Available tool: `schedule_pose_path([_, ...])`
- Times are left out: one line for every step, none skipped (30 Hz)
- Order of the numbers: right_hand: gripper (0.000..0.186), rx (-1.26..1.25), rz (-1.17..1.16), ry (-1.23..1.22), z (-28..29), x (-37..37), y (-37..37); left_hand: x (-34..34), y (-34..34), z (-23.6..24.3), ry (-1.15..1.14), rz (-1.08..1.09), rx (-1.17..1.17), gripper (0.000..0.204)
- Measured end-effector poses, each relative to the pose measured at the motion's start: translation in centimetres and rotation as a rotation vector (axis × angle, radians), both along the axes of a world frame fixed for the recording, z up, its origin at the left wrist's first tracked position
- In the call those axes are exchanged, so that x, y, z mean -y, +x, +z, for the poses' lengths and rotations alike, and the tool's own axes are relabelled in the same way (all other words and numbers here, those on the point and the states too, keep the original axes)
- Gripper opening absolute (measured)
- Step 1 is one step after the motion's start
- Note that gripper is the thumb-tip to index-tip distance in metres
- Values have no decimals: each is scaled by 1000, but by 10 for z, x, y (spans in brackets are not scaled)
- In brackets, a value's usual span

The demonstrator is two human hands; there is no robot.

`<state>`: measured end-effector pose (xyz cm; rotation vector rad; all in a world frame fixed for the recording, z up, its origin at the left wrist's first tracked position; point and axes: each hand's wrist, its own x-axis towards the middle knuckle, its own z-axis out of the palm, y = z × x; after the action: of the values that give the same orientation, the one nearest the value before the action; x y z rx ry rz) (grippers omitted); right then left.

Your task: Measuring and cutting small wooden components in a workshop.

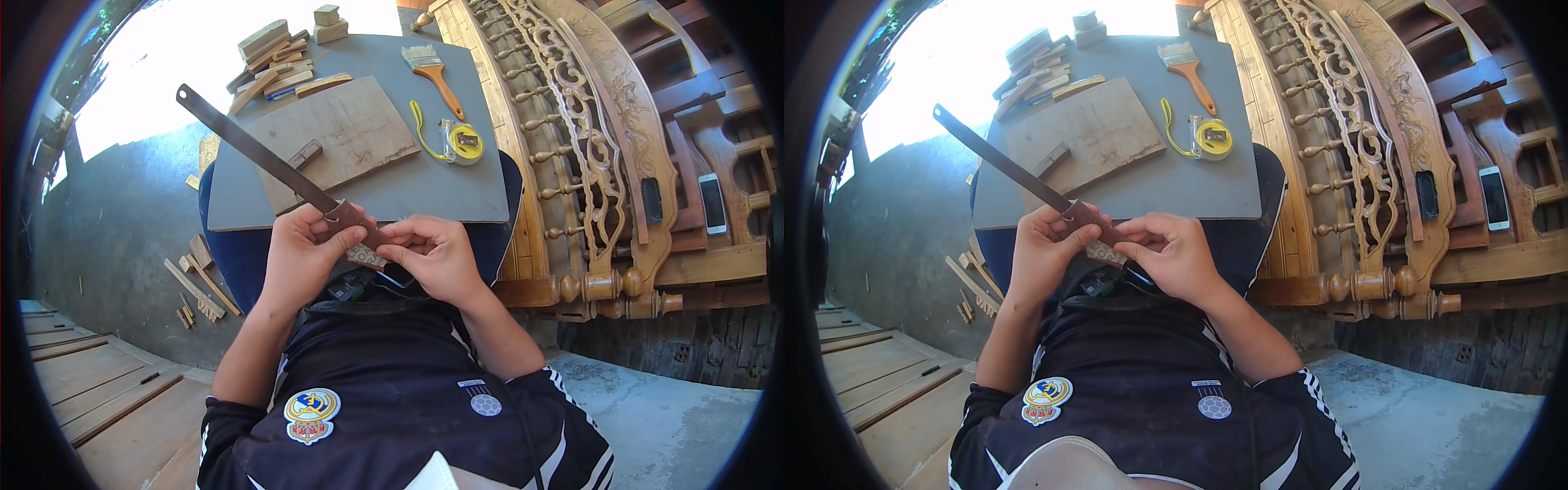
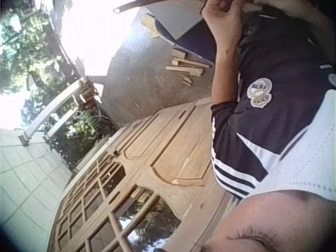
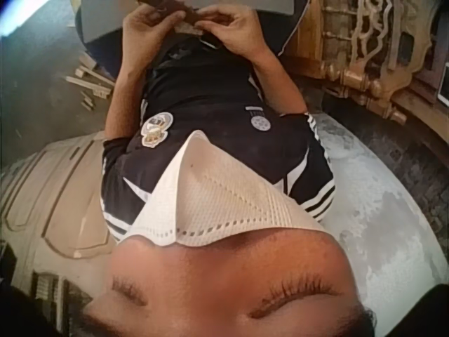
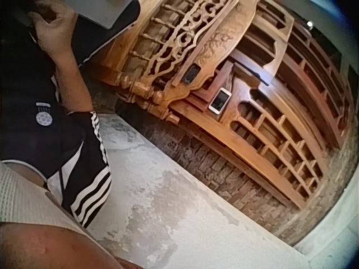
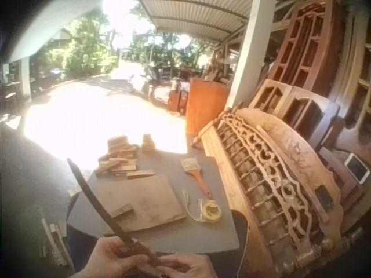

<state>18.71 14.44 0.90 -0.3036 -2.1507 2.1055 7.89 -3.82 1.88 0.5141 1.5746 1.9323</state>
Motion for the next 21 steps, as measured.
schedule_pose_path([19, -43, -6, -4, -2, -1, 0, 0, 0, 0, -1, 2, -6, 28])
schedule_pose_path([19, -85, -11, -7, -3, -1, 1, -1, 0, 0, -1, 5, -12, 27])
schedule_pose_path([19, -86, -11, -7, -2, 1, 1, -1, -1, 0, -1, 5, -14, 27])
schedule_pose_path([18, -143, -65, 40, 1, 4, 1, 0, -3, 0, -16, 33, 58, 28])
schedule_pose_path([17, -200, -119, 88, 3, 7, 1, 0, -4, 1, -32, 60, 129, 28])
schedule_pose_path([17, -201, -120, 89, 1, 6, 0, 0, -4, 1, -31, 59, 128, 28])
schedule_pose_path([20, -334, -167, 327, -3, 5, -2, -1, -3, 2, 10, 72, 202, 31])
schedule_pose_path([22, -465, -213, 566, -5, 4, -3, -2, -1, 3, 50, 85, 277, 35])
schedule_pose_path([22, -466, -209, 565, -6, 5, -3, -3, 3, 4, 51, 89, 277, 35])
schedule_pose_path([25, -494, -223, 713, -7, 6, -2, -7, 8, 4, 124, 79, 221, 38])
schedule_pose_path([28, -522, -235, 860, -7, 6, -2, -8, 11, 4, 197, 69, 165, 41])
schedule_pose_path([28, -522, -236, 859, -10, 7, -3, -8, 11, 1, 196, 69, 164, 41])
schedule_pose_path([30, -567, -229, 921, -13, 7, -4, -8, 10, -1, 147, 70, 126, 43])
schedule_pose_path([32, -612, -221, 983, -16, 8, -5, -7, 9, -3, 98, 71, 87, 44])
schedule_pose_path([32, -612, -222, 983, -17, 8, -5, -7, 8, -2, 97, 71, 87, 44])
schedule_pose_path([32, -588, -210, 924, -18, 9, -6, -6, 5, -1, 95, 77, 116, 43])
schedule_pose_path([32, -563, -199, 866, -19, 10, -6, -6, 4, 1, 92, 84, 144, 43])
schedule_pose_path([32, -562, -197, 863, -14, 9, -6, -5, 3, 4, 90, 86, 145, 43])
schedule_pose_path([33, -526, -156, 735, -5, 5, -5, -4, 2, 8, 88, 63, 149, 42])
schedule_pose_path([34, -489, -115, 608, 4, 1, -5, -4, 1, 11, 86, 39, 152, 41])
schedule_pose_path([32, -417, -92, 518, 11, -1, -5, -3, 1, 11, 85, 39, 150, 41])
